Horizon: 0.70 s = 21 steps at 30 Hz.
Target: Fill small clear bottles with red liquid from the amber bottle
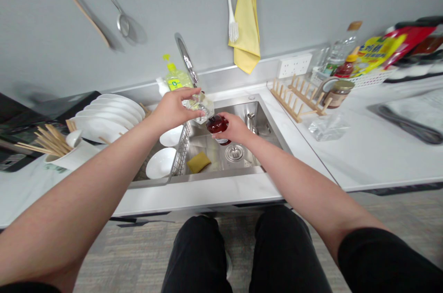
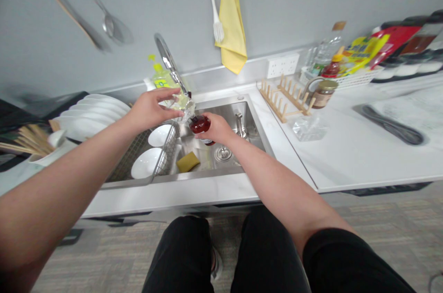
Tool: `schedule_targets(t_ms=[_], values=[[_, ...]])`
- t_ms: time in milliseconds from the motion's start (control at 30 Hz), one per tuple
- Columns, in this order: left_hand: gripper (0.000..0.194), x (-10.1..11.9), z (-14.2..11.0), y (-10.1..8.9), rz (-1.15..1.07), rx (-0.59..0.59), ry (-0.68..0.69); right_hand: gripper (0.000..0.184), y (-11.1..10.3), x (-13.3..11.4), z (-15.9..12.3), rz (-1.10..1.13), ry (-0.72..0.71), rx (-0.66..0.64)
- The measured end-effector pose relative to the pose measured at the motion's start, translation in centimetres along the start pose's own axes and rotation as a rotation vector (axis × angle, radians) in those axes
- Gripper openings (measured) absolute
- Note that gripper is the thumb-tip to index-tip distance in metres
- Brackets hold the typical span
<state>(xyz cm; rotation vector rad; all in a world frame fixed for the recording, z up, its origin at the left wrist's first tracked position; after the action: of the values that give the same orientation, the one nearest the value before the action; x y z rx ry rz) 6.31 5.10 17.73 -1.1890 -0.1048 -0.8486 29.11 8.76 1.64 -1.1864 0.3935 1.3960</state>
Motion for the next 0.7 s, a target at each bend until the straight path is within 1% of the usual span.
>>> schedule_targets(t_ms=[267,467,700], values=[[0.09,0.9,0.4,-0.4,0.005,-0.023,-0.039,0.075,-0.1,-0.2,0.0,0.006,0.006,0.008],[0.089,1.2,0.8,-0.5,0.052,-0.033,0.003,0.075,-0.1,-0.3,0.1,0.014,0.002,0.017],[0.089,1.9,1.1,-0.8,0.051,-0.053,-0.005,0.074,-0.3,-0.7,0.0,0.004,-0.013,0.038]])
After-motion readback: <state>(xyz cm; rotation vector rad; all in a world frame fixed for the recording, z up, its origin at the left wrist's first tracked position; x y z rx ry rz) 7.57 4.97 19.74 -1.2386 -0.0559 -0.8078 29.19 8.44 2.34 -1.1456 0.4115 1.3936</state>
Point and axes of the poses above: each hand's wrist, its own z-axis towards the middle knuckle, its own y-axis out of the palm, x = y × z, the point moved 3 cm from there along z, towards the middle knuckle, and after that the axes turned 4 degrees about -x, right-handed, at the moved point
